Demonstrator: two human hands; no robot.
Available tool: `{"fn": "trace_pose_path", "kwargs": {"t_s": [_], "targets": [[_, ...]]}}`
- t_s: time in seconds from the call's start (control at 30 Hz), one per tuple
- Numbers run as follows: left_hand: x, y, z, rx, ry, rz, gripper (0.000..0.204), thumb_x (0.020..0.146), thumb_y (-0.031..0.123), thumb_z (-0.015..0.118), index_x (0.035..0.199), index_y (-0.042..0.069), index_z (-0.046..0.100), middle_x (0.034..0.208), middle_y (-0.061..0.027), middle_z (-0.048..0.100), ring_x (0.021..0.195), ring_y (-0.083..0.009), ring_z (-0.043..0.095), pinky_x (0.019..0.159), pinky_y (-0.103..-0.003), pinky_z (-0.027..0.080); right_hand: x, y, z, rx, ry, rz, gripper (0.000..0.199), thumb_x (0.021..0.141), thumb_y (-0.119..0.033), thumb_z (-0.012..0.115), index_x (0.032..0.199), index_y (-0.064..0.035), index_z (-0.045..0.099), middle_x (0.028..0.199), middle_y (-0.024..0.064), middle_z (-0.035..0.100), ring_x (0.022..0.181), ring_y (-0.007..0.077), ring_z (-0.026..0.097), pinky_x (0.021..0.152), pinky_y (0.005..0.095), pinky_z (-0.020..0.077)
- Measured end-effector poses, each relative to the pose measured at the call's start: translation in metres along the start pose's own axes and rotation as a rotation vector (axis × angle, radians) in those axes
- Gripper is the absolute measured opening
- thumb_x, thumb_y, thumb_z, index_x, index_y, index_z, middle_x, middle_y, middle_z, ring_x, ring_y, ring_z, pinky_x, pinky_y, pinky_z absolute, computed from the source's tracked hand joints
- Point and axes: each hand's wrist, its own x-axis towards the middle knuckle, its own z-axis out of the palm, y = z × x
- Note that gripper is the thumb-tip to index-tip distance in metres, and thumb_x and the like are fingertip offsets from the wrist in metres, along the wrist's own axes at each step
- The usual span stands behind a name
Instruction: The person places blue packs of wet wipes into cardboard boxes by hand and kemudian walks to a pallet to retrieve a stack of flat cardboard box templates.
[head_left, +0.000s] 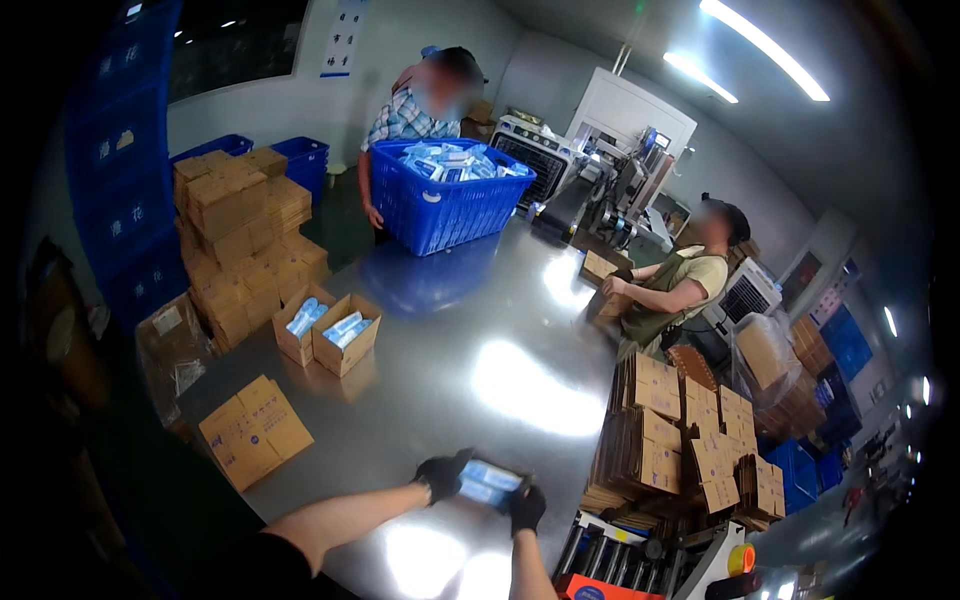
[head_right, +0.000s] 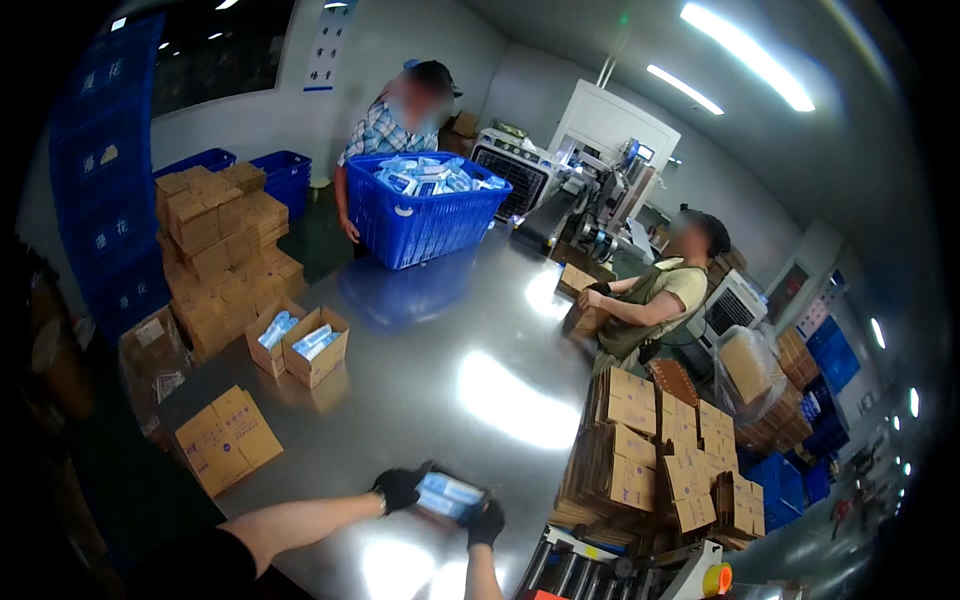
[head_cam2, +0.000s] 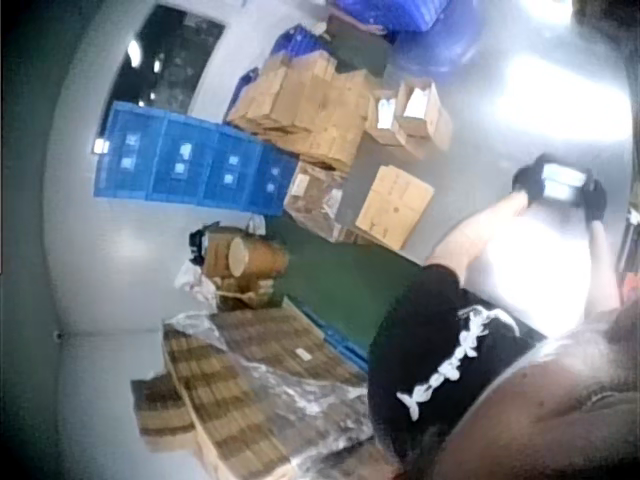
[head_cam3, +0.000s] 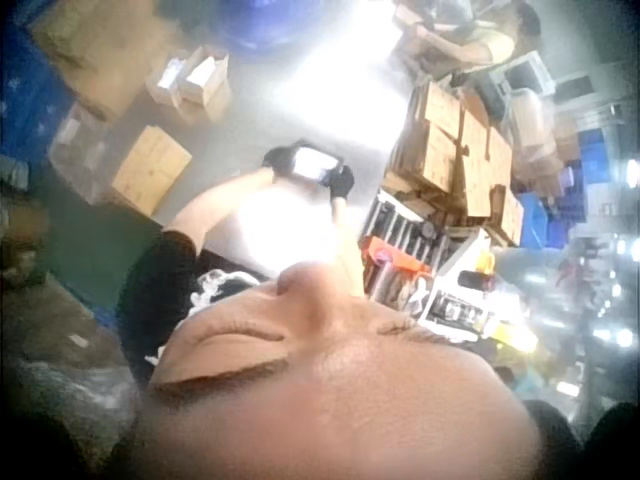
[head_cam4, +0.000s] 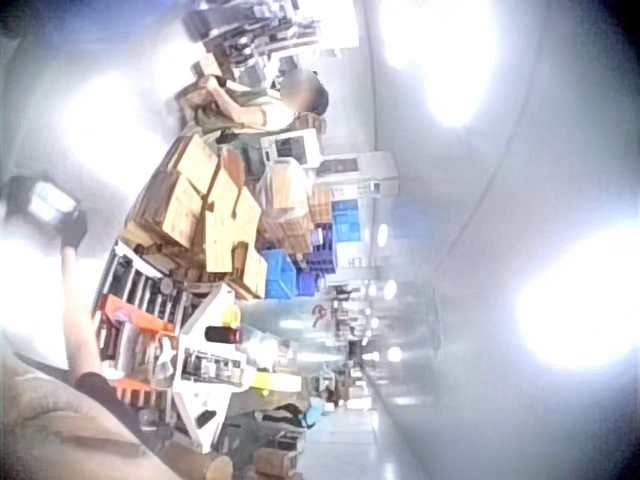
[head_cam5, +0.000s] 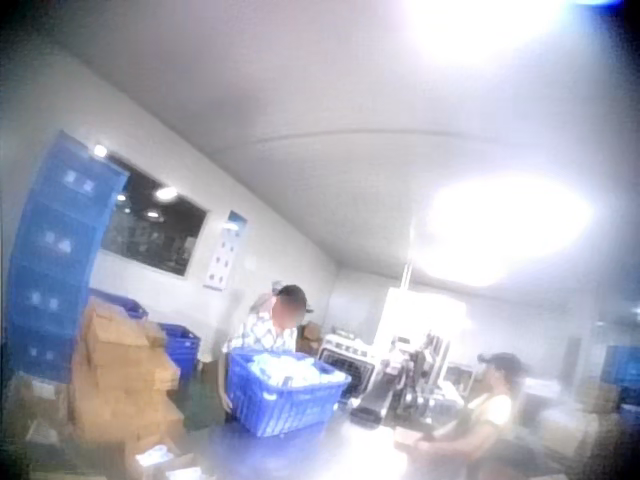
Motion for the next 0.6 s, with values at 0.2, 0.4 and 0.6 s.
{"fn": "trace_pose_path", "kwargs": {"t_s": [0.2,0.4,0.6], "targets": [[-0.136,-0.051,-0.023,0.272,-0.569,0.010,0.048,0.075,0.030,0.055,0.119,0.011,0.059,0.083,-0.0155,0.068,0.076,-0.0334,0.067,0.070,-0.047,0.052,-0.169,-0.080,0.009,-0.377,-0.559,-0.018,0.035,0.086,-0.038,0.050,0.093,-0.0057,0.064,0.074,0.0122,0.068,0.068,0.0320,0.065,0.066,0.0422,0.0519],[-0.124,-0.050,-0.044,0.192,-0.874,0.225,0.074,0.079,0.074,0.043,0.095,0.005,0.064,0.093,-0.0146,0.068,0.089,-0.0332,0.065,0.076,-0.043,0.051,-0.188,-0.112,0.004,-0.337,-0.509,0.245,0.034,0.086,-0.037,0.050,0.086,-0.0063,0.066,0.074,0.0120,0.067,0.067,0.0310,0.065,0.063,0.0413,0.0511],[-0.151,-0.094,-0.011,-0.138,-0.122,-0.145,0.080,0.063,0.065,0.073,0.108,0.002,0.056,0.098,-0.0151,0.064,0.090,-0.0310,0.063,0.083,-0.037,0.049,-0.167,-0.120,0.035,-0.605,-0.158,0.348,0.026,0.081,-0.029,0.054,0.077,-0.0064,0.066,0.083,0.0132,0.064,0.081,0.0295,0.061,0.072,0.0421,0.0472]]}}
